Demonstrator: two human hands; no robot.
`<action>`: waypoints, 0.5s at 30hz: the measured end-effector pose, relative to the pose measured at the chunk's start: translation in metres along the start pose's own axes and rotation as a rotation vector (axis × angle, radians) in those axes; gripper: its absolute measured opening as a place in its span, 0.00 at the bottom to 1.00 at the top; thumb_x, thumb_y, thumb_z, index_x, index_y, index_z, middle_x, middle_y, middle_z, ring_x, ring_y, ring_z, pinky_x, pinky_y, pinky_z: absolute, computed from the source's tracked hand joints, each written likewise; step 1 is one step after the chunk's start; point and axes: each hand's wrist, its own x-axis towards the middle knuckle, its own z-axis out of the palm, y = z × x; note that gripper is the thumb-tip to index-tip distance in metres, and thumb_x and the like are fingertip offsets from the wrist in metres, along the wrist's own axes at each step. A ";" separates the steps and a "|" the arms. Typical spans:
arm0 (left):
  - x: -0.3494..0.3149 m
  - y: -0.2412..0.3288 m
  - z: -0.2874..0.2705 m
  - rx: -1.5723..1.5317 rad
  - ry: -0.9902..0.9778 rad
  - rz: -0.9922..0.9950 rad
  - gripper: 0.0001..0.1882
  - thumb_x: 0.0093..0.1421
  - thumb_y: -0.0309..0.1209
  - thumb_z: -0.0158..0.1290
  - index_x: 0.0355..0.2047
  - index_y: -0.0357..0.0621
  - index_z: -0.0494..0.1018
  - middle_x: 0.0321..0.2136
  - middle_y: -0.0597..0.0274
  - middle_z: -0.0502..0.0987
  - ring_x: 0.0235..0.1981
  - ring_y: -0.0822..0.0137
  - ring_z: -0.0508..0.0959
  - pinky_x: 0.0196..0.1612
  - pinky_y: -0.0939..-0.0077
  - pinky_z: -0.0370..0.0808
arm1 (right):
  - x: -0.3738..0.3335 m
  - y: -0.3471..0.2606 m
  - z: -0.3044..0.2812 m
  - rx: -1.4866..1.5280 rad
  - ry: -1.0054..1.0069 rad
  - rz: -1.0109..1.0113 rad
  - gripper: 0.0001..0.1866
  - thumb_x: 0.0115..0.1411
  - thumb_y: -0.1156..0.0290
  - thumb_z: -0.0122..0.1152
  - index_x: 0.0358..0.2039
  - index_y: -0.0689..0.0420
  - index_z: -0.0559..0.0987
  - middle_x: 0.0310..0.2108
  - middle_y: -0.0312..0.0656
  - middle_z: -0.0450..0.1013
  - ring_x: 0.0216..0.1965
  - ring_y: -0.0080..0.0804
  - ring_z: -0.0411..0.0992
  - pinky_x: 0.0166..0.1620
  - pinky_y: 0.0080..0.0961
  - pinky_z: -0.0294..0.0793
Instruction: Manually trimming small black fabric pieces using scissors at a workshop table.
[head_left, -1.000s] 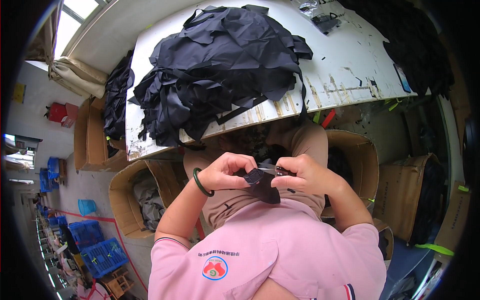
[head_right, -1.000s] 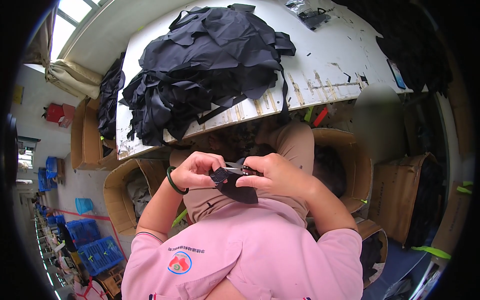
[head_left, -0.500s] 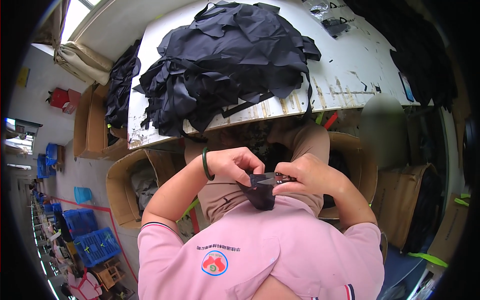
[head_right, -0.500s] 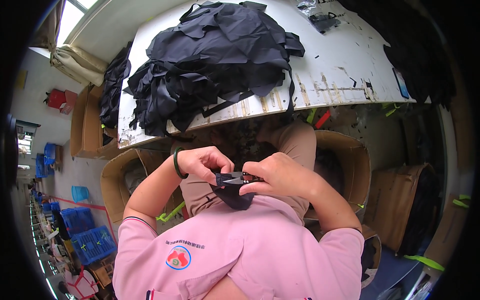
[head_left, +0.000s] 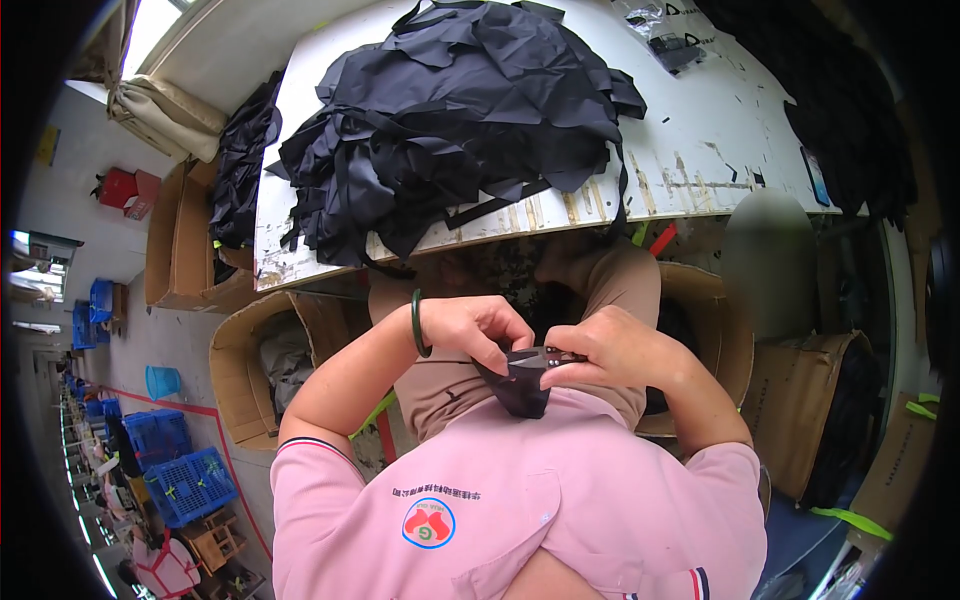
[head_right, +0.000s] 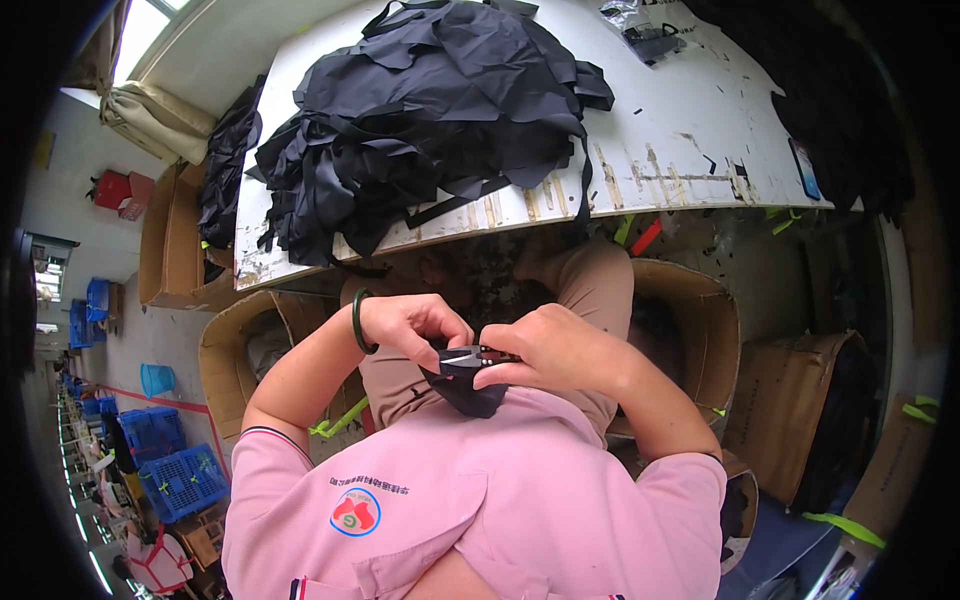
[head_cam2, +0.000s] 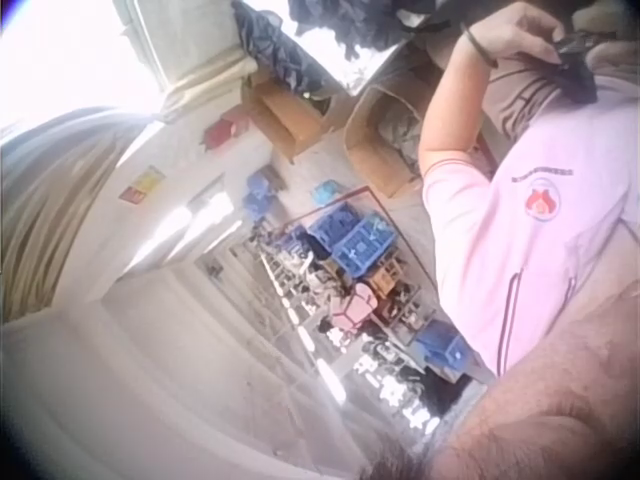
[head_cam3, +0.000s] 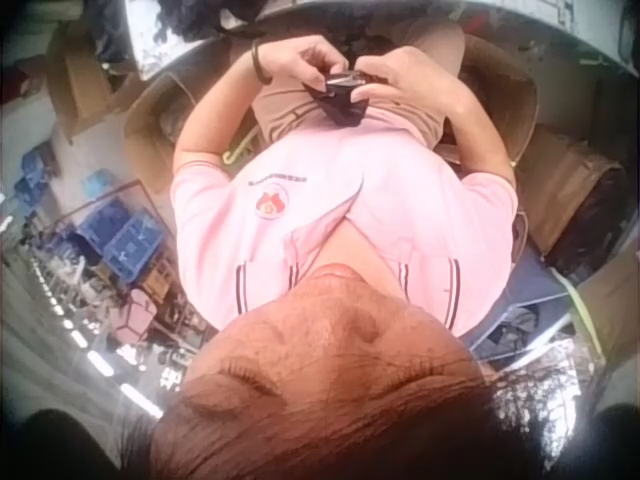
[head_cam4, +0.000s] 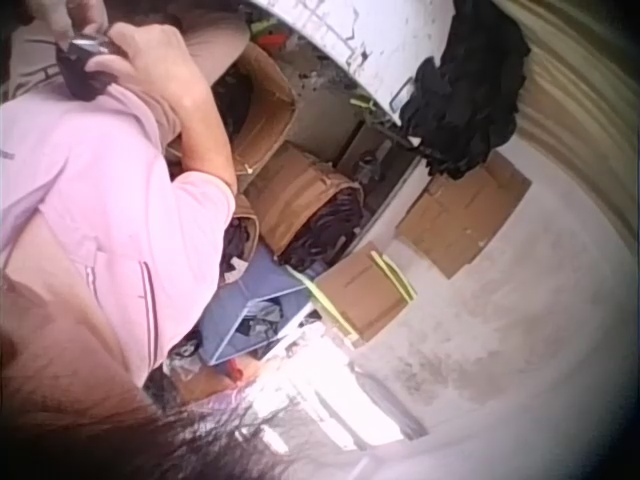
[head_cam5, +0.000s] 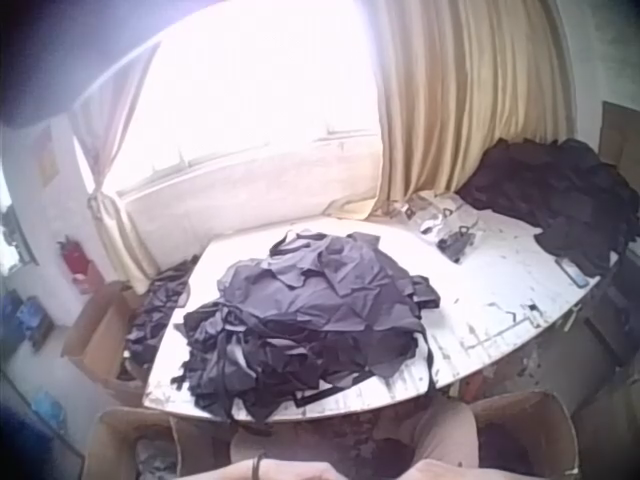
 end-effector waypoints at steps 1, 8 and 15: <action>0.000 -0.001 0.000 0.003 -0.004 -0.008 0.04 0.52 0.25 0.56 0.27 0.37 0.73 0.25 0.70 0.74 0.28 0.80 0.72 0.34 0.85 0.68 | 0.001 0.000 0.001 0.004 -0.010 -0.001 0.21 0.56 0.49 0.61 0.26 0.57 0.75 0.16 0.47 0.70 0.20 0.48 0.71 0.25 0.37 0.68; -0.002 0.002 0.001 0.020 0.029 -0.009 0.03 0.54 0.23 0.56 0.29 0.37 0.74 0.26 0.70 0.74 0.29 0.80 0.72 0.36 0.85 0.69 | -0.001 0.010 0.001 0.031 0.014 0.022 0.21 0.56 0.50 0.62 0.26 0.57 0.74 0.16 0.46 0.70 0.20 0.47 0.70 0.26 0.37 0.68; 0.004 -0.015 0.012 -0.088 0.610 0.390 0.05 0.57 0.19 0.55 0.35 0.35 0.76 0.36 0.63 0.73 0.38 0.75 0.73 0.41 0.83 0.68 | -0.008 0.009 0.022 0.048 0.443 0.207 0.19 0.53 0.53 0.66 0.28 0.56 0.73 0.18 0.42 0.71 0.18 0.42 0.71 0.22 0.33 0.67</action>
